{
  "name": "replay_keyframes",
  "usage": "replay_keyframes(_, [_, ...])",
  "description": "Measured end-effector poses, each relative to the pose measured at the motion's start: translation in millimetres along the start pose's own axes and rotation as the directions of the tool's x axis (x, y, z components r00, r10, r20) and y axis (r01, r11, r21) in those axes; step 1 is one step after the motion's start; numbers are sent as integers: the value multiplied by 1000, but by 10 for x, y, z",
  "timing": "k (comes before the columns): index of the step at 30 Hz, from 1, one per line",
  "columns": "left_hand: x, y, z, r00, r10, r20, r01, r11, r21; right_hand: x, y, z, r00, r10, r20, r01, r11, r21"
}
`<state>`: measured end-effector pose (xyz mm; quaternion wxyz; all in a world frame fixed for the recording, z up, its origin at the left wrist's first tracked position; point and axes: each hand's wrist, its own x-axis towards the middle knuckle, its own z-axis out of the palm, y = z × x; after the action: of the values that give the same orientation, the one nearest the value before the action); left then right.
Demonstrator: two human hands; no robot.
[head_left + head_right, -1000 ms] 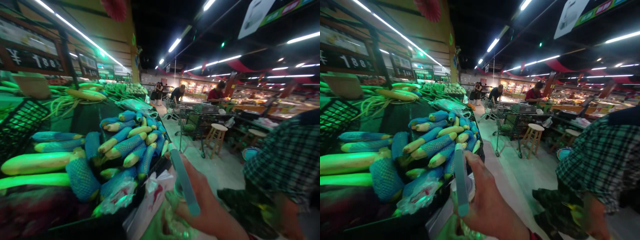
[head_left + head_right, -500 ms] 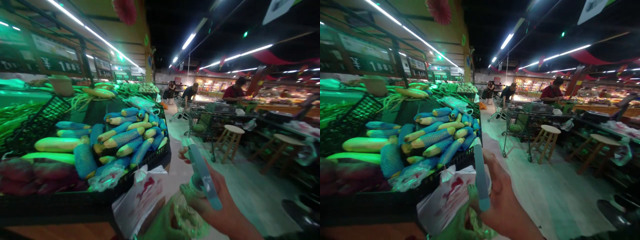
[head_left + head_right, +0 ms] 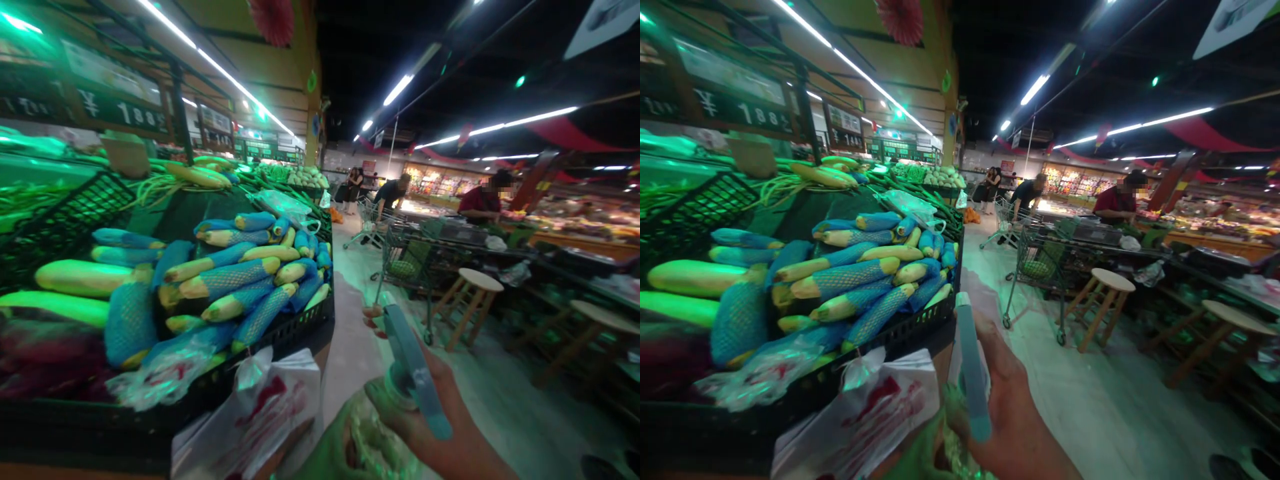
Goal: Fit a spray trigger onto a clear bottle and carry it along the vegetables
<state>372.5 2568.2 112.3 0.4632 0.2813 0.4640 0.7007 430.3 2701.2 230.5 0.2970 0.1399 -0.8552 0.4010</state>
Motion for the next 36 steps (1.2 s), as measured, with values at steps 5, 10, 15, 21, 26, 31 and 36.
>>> replay_keyframes(5, [525,-61,-98,999,11,31,-11,1000,-1,223,457,-236,1000,8,9,-7,991,-137])
replay_keyframes(10, [1086,-90,-254,999,21,28,-20,1000,-18,562,865,-423,997,43,60,-35,991,-127])
replay_keyframes(15, [1550,-101,-458,1000,22,9,-21,999,-27,865,1258,-483,997,-17,71,24,995,-99])
replay_keyframes(21, [1773,-34,-661,996,41,-73,-45,998,-52,1016,1727,-470,999,-35,37,39,993,-116])
replay_keyframes(26, [1841,99,-755,986,75,-149,-88,992,-85,1236,1852,-428,993,-110,31,110,994,10])
replay_keyframes(31, [1868,262,-803,962,131,-240,-164,978,-126,1533,1940,-372,989,-108,96,92,983,161])
replay_keyframes(36, [2024,408,-755,916,229,-328,-292,943,-158,1821,2060,-399,988,-126,87,104,969,222])
